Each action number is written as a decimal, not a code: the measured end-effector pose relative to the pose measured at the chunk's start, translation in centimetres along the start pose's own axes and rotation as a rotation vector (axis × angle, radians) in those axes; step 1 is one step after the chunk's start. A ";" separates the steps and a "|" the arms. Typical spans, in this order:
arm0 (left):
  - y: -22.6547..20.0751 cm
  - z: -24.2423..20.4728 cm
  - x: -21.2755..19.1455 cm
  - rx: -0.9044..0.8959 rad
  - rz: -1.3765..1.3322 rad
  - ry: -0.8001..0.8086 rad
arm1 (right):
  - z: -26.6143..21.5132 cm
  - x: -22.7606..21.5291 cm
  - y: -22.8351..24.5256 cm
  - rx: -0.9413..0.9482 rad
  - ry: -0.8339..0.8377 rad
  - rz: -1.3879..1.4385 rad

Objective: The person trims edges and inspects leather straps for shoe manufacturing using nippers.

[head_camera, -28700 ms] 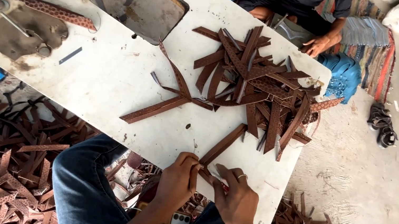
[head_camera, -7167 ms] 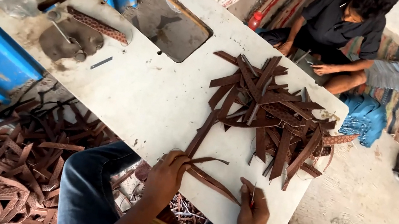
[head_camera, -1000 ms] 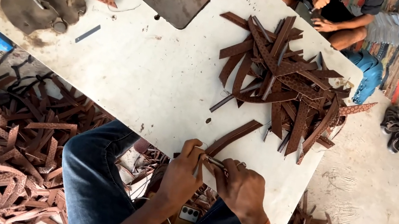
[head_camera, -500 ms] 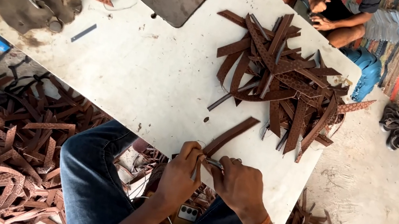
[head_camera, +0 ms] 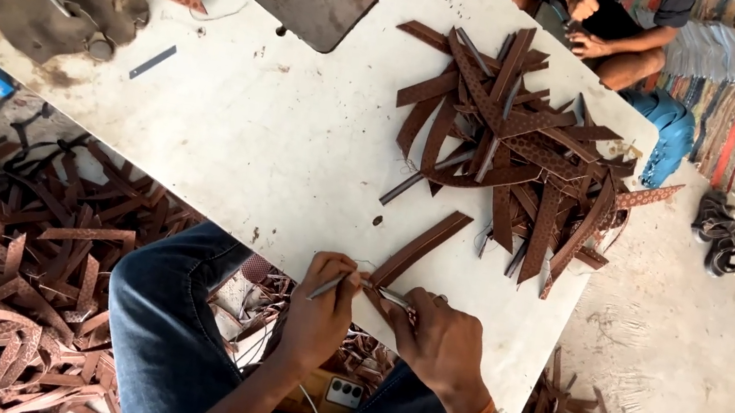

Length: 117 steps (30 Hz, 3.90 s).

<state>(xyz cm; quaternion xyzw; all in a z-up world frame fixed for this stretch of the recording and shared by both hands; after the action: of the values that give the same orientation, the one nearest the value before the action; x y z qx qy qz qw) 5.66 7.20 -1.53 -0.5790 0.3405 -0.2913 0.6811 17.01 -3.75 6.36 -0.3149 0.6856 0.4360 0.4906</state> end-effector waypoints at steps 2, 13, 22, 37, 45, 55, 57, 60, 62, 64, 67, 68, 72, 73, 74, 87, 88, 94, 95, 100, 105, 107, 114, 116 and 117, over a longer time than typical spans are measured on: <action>-1.1 0.0 -0.3 0.048 0.061 -0.025 | 0.3 -0.6 0.3 0.004 -0.019 0.011; 0.8 -0.2 0.4 0.130 0.293 -0.073 | 2.2 2.6 -0.9 0.143 0.326 -0.070; -0.6 0.2 -0.5 -0.091 -0.069 -0.057 | 1.1 -0.1 1.4 -0.147 0.032 0.083; 1.3 0.1 -1.2 -0.142 -0.427 -0.132 | 0.2 -0.6 2.0 0.126 0.019 0.110; -1.7 -3.5 -1.3 -0.270 -0.507 -0.139 | -3.3 0.5 1.8 0.411 0.012 0.673; -1.7 -6.3 -6.9 -0.327 0.050 -0.220 | -5.3 2.9 3.3 0.189 -0.063 0.743; -3.1 -7.1 -17.1 -0.204 0.170 -0.386 | -6.4 1.6 -3.0 0.288 -0.112 0.884; -0.3 -7.2 -22.4 -0.292 0.022 -0.503 | -7.5 -1.8 -6.0 0.529 -0.084 0.854; 9.5 -9.2 -19.4 -0.524 -0.232 -0.429 | -8.8 -0.9 -6.2 0.684 0.015 0.690; 21.2 -13.0 -7.2 -0.679 -1.060 0.051 | -7.8 1.7 -6.5 0.523 -0.089 0.914; 21.0 -10.4 2.1 -0.369 -0.655 0.273 | -3.2 0.5 4.8 0.210 0.129 0.936; 20.3 -11.1 2.6 -0.377 -0.654 0.276 | -3.0 0.4 5.9 0.216 0.132 0.941; 15.8 -8.1 2.2 -0.168 -0.162 0.195 | 0.8 -2.3 11.9 -0.033 0.211 0.745; 14.5 -7.7 2.1 -0.117 -0.040 0.165 | 1.7 -2.8 13.6 -0.097 0.237 0.693; 13.3 -7.4 1.9 -0.066 0.081 0.133 | 4.3 -1.3 10.2 -0.102 0.234 0.692; -7.2 -2.6 -4.0 -0.325 0.052 -0.011 | 3.1 -12.1 0.9 -0.090 -0.354 0.255; -10.7 -1.4 -5.3 -0.103 0.131 -0.110 | 2.0 -13.8 3.0 -0.203 -0.279 0.337; -12.9 1.6 -0.3 -0.008 0.138 0.413 | 0.8 -15.7 5.6 -0.250 0.006 0.350; -12.7 1.8 0.2 -0.003 0.142 0.410 | 1.1 -15.1 5.5 -0.255 0.001 0.347; -6.1 2.1 0.2 -0.280 -0.610 0.189 | 1.3 -11.7 3.3 -0.031 -0.160 0.408; 0.8 1.5 1.6 -0.484 -0.663 0.130 | 0.0 -5.9 0.0 0.142 -0.210 0.419; 1.5 0.3 1.6 -0.612 -0.488 0.145 | -0.7 -4.9 -0.1 0.165 -0.239 0.401; -3.6 2.3 0.3 -0.334 0.610 0.374 | -1.4 -1.0 -2.1 0.209 -0.159 0.369; -2.9 3.2 -0.4 -0.182 0.566 0.274 | -1.2 -0.4 -3.3 0.200 -0.150 0.383; -3.5 3.8 -0.8 0.004 0.618 0.181 | -0.8 0.0 -4.5 0.225 -0.143 0.385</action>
<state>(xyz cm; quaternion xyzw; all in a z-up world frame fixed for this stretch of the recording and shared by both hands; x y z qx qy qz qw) 8.20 9.48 2.37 -0.4185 0.5588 -0.1215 0.7055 20.57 -6.42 5.21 -0.0901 0.7408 0.4636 0.4776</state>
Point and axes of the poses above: each hand's wrist, its own z-axis towards the middle knuckle, its own x-axis out of the palm, y = z × x, the point moved 9 cm from there along z, towards the middle knuckle, and after that the axes turned 11 degrees about y, right-handed, at the moved point
